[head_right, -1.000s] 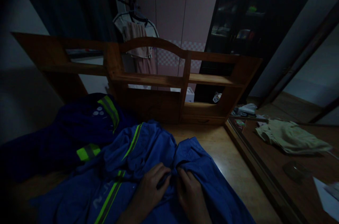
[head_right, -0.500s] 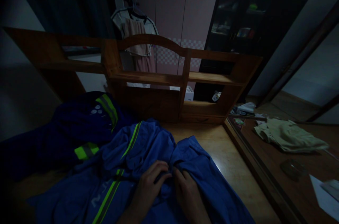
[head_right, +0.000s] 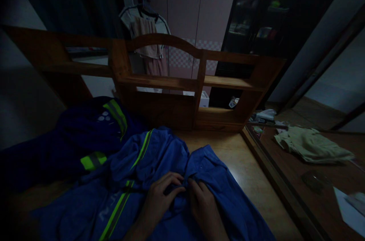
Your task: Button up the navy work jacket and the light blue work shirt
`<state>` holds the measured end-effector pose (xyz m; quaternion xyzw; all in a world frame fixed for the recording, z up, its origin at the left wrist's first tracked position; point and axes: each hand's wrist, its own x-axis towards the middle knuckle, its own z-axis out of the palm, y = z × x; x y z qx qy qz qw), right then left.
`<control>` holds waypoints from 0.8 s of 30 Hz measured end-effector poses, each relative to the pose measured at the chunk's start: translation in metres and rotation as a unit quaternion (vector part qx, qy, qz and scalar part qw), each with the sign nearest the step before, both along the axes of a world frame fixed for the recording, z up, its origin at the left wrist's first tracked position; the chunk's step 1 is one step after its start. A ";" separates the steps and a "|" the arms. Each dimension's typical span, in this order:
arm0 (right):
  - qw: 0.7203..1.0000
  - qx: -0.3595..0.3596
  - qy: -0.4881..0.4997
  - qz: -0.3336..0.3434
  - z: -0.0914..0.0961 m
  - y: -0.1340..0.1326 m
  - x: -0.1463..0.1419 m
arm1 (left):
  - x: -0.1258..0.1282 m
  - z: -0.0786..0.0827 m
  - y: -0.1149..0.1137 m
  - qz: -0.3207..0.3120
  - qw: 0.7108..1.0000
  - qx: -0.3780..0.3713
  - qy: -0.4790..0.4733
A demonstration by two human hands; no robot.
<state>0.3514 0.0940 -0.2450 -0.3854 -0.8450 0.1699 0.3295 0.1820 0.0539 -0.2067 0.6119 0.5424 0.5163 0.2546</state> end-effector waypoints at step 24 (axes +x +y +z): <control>1.000 0.021 0.007 -0.015 0.000 0.000 0.001 | 0.003 -0.011 -0.002 0.000 0.999 0.014 0.037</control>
